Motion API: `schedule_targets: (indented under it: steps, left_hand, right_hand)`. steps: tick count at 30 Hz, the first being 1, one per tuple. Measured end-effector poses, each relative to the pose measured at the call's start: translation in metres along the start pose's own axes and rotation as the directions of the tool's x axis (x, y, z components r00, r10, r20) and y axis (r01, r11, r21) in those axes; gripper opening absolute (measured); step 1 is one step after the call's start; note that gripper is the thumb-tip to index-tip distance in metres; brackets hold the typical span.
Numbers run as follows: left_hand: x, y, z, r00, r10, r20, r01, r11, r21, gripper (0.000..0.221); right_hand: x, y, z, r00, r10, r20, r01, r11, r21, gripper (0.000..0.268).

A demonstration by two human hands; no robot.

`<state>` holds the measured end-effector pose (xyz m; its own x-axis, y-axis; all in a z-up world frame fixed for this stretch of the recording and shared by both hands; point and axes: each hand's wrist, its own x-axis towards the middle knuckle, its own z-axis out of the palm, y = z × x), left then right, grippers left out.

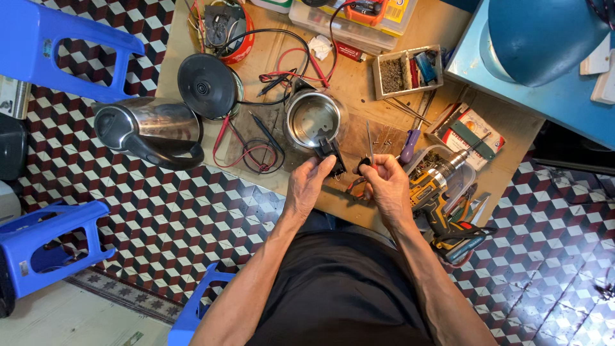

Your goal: The person repairs an electric kettle by manipulating its internal wiring and components. They use a cordless drill to remove screws, a screwdriver to adjust wires, and a multimeter to test electrical connections. The person also handles the kettle's base and lid during the process.

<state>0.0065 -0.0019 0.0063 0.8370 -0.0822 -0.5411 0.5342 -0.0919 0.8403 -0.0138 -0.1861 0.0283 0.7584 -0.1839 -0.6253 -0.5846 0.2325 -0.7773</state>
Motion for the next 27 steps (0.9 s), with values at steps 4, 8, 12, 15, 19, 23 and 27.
schedule_targets:
  steps: [4, 8, 12, 15, 19, 23, 27]
  left_hand:
    - [0.003, -0.008, 0.012, 0.995, -0.075, 0.061, 0.091, 0.935, -0.342, 0.045]
    - [-0.004, -0.004, 0.024, 0.999, 0.010, 0.036, 0.002, 0.951, -0.309, 0.043]
    - [-0.041, 0.011, 0.028, 0.960, 0.191, -0.204, -0.197, 0.980, -0.008, 0.041]
    - [-0.055, 0.025, 0.029, 0.983, 0.174, -0.055, -0.179, 0.978, -0.108, 0.038]
    - [-0.049, 0.035, 0.029, 0.994, 0.097, 0.058, -0.084, 0.976, -0.203, 0.033]
    - [-0.045, 0.032, 0.026, 0.985, 0.115, 0.125, -0.071, 0.948, -0.311, 0.031]
    - [-0.046, 0.033, 0.021, 0.982, 0.112, 0.154, -0.060, 0.949, -0.311, 0.028]
  right_hand:
    - [-0.011, -0.009, 0.005, 0.998, -0.048, 0.028, 0.049, 0.998, -0.028, 0.019]
    - [-0.012, -0.008, -0.001, 0.996, -0.079, 0.038, 0.079, 0.997, 0.004, 0.021]
    - [-0.013, -0.007, -0.005, 0.994, -0.095, 0.058, 0.097, 0.995, -0.034, 0.021]
    - [-0.017, -0.008, -0.005, 0.987, -0.037, 0.155, 0.026, 0.997, 0.074, 0.019]
    - [-0.026, -0.014, -0.003, 0.980, 0.033, 0.195, -0.054, 0.993, 0.100, 0.017]
    - [-0.033, -0.019, -0.003, 0.986, -0.004, 0.168, -0.002, 0.999, 0.035, 0.017]
    - [-0.035, -0.022, -0.002, 0.988, 0.002, 0.154, -0.010, 0.999, 0.050, 0.016]
